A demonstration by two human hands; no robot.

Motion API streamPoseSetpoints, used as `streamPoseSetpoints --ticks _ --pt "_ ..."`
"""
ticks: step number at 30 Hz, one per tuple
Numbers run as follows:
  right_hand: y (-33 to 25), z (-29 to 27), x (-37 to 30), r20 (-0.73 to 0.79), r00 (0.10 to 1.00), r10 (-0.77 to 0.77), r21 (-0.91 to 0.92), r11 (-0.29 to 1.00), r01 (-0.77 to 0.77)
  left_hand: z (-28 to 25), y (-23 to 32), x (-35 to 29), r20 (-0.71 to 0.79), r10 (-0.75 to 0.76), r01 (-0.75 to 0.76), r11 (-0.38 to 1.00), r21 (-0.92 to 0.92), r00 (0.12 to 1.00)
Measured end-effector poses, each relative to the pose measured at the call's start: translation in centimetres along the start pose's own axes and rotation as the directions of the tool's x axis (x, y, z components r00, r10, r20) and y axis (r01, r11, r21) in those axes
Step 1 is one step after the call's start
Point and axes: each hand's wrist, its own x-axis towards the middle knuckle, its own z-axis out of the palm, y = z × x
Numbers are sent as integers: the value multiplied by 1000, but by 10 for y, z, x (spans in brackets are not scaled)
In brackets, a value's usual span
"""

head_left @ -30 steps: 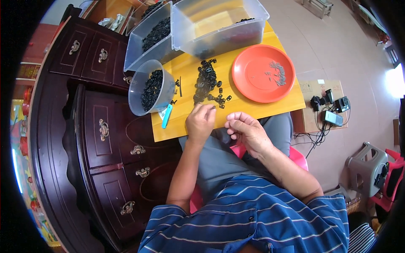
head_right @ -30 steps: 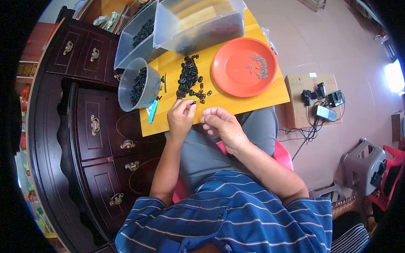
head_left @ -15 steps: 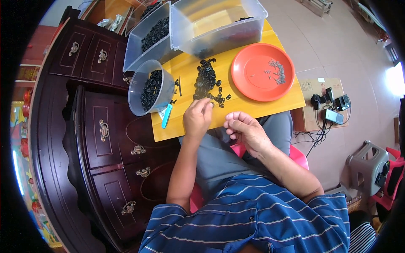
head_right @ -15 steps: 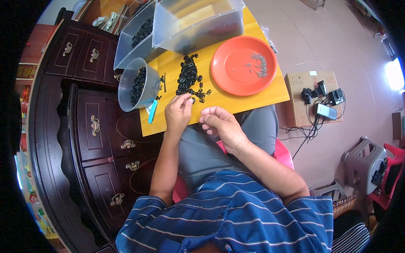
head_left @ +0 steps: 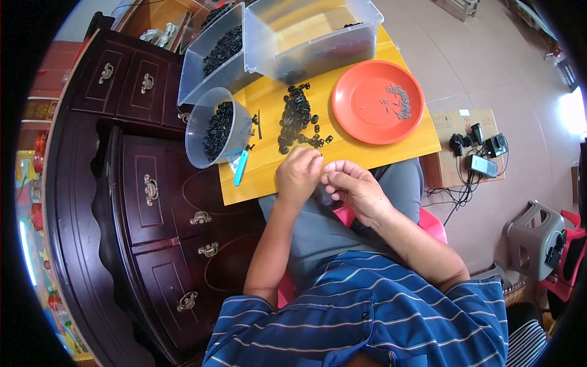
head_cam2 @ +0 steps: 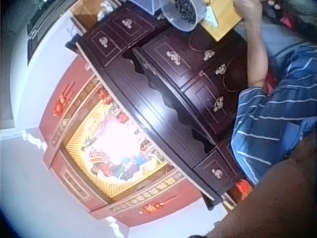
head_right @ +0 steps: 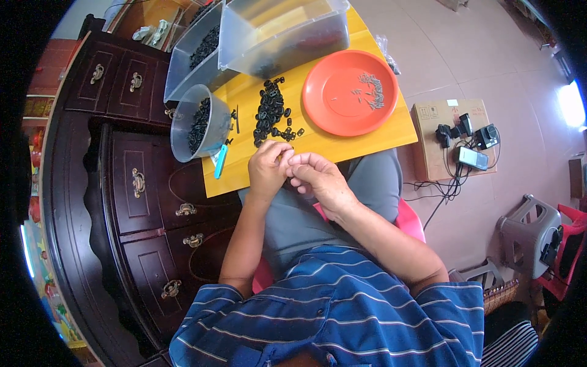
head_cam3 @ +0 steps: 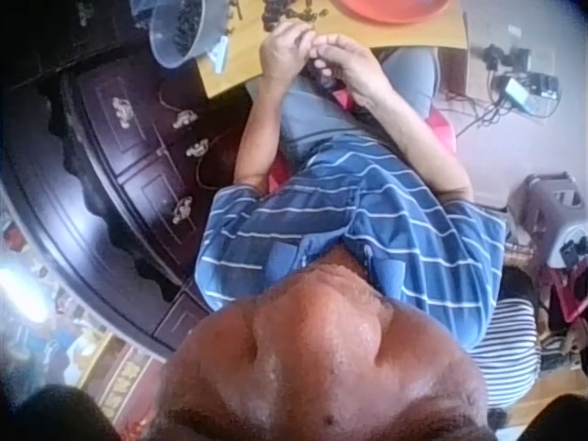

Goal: The person picks up metal pins from a plate and black plastic parts from the table, then inserts the pins into the plastic parts by hand.

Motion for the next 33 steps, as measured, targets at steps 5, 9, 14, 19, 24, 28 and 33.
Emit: streamPoseSetpoints --ticks 5,9,14,19,24,28,33 --pt "0 0 1 5 1000 -2 -4 1000 2 0 0 -1 2 -72 72 995 -67 997" --pt "0 2 0 3 1000 -3 -3 1000 3 -1 -4 0 29 -40 41 998 -48 999" --pt "0 1 0 10 1000 -5 -7 1000 5 -10 1 9 198 -111 111 994 12 974" --pt "0 0 0 6 1000 -14 -2 1000 14 -14 7 15 285 -178 167 984 63 942" --pt "1 1 -1 8 1000 -15 -3 1000 15 -17 11 15 315 -199 179 980 92 928" --pt "1 0 1 23 999 -33 7 999 33 -12 9 11 265 -113 91 991 94 958" --pt "0 2 1 17 999 -42 -6 999 42 -7 5 -5 159 -53 67 994 -86 986"
